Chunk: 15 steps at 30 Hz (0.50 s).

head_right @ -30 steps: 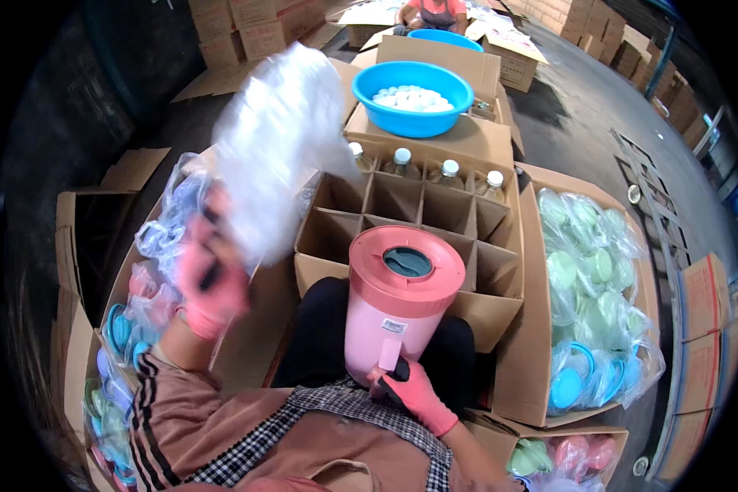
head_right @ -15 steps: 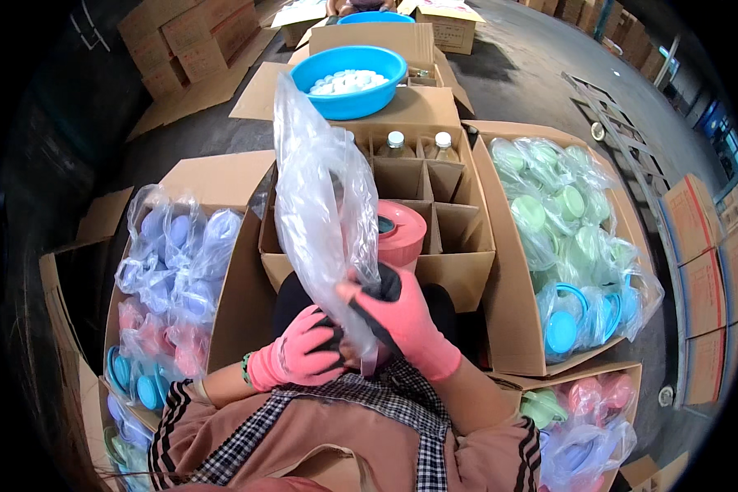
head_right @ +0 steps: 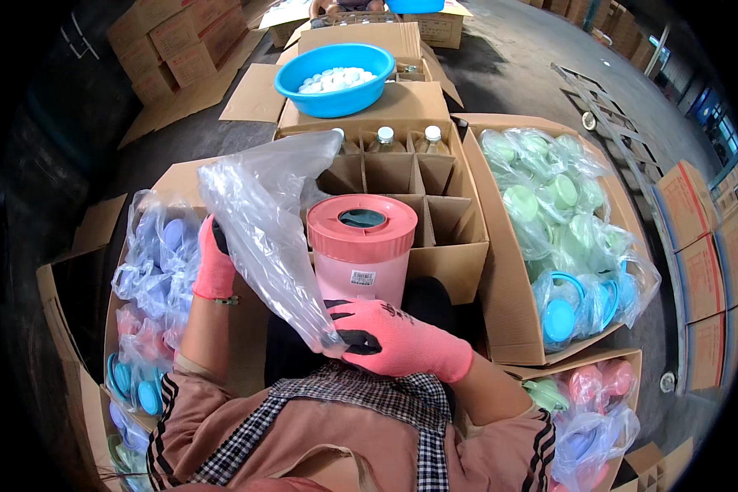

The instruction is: The person assembles plastic pitchers by inserting stainless steel inner liners into the plastic bodies and securing the lids. They handle multiple pitchers in pink and green colors, removing them from plastic bags and placing them into cardboard boxes.

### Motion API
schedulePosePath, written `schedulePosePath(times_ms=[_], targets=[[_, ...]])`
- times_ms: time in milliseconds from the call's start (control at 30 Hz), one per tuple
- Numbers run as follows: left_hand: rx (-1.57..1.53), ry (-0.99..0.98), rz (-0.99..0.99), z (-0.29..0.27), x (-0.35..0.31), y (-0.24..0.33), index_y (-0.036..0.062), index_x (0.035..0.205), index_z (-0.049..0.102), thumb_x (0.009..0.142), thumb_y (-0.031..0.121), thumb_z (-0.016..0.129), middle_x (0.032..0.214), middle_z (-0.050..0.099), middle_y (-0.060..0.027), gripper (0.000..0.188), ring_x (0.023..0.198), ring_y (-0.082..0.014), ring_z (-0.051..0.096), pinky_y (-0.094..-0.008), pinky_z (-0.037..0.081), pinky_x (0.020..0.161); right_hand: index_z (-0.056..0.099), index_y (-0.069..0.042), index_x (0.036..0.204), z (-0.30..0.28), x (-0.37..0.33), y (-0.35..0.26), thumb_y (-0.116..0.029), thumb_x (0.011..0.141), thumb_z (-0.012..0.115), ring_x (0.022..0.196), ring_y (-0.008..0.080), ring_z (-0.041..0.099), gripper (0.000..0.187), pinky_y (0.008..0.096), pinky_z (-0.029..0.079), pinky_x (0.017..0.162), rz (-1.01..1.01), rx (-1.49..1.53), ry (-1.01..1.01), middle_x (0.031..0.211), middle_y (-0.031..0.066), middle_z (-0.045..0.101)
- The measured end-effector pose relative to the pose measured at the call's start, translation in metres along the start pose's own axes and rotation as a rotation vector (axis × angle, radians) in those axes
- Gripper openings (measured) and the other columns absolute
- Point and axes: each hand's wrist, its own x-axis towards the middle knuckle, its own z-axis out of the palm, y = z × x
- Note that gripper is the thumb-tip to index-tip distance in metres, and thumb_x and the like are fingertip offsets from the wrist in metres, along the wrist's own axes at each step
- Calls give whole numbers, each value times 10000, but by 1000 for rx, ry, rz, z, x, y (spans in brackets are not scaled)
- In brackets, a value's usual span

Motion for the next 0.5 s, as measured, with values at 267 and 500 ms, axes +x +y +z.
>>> schedulePosePath(times_ms=[267,500], targets=[[-617,-442,-60,-7,50,16,30,1223,385,907,299,329,1228,439,-119,419,1108,-220,439,-375,370,929,452,-37,669,-15,9,1,-129,646,465,694,245,448,96,358,379,642,-87,-1235,-66,703,105,444],[812,-300,577,61,91,-58,-13,1039,487,868,145,354,996,519,-207,269,930,-314,488,-386,386,818,538,-70,834,-149,32,133,-100,756,452,1041,278,461,120,460,305,939,177,-1746,350,920,118,541]])
